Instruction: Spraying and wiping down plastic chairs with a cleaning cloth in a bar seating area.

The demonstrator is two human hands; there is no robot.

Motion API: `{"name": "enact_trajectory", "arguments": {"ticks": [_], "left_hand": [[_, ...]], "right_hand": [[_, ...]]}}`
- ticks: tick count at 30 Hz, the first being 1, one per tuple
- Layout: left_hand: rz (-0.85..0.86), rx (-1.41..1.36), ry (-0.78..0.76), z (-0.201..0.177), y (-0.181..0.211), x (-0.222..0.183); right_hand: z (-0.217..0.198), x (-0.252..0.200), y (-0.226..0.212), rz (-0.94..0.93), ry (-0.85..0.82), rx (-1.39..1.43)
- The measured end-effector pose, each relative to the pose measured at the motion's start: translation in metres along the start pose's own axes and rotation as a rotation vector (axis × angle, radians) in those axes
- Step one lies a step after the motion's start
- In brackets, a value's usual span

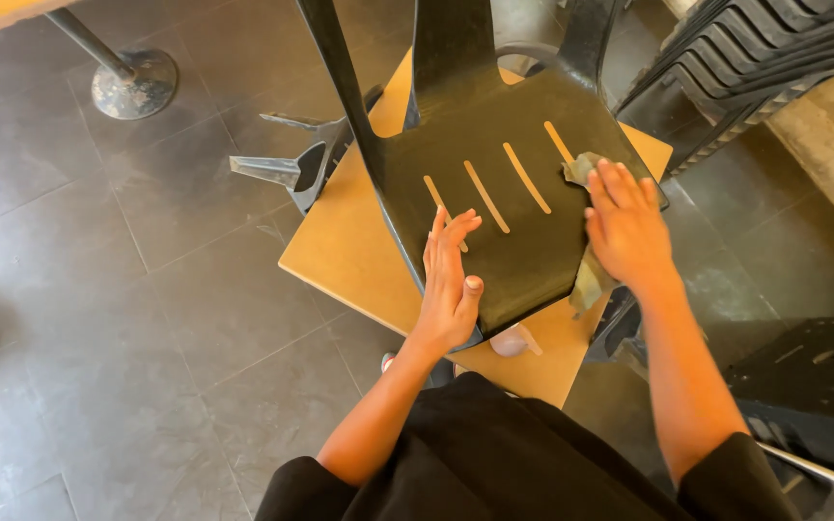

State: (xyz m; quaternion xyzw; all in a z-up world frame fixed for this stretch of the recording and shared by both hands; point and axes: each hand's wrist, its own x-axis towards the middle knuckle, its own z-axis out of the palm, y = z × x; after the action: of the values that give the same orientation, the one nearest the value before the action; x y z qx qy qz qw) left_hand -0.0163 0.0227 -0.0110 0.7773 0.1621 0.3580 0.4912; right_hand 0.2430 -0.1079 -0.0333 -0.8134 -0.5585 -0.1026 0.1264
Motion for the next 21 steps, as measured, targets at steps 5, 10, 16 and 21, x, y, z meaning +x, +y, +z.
{"name": "enact_trajectory", "arguments": {"ticks": [5,10,16,21], "left_hand": [[0.025,-0.047,0.076,0.001,-0.009,-0.002],[0.015,-0.052,0.037,-0.003,-0.005,-0.006],[0.020,-0.006,-0.029,-0.008,-0.006,-0.003],[0.053,0.065,-0.018,-0.006,-0.012,-0.008]], "right_hand": [[-0.005,0.006,-0.125,-0.073,-0.208,0.307],[-0.001,-0.002,-0.134,-0.263,-0.180,0.364],[0.003,0.006,-0.015,0.077,-0.071,-0.027],[-0.003,-0.017,-0.075,-0.121,-0.091,0.315]]}}
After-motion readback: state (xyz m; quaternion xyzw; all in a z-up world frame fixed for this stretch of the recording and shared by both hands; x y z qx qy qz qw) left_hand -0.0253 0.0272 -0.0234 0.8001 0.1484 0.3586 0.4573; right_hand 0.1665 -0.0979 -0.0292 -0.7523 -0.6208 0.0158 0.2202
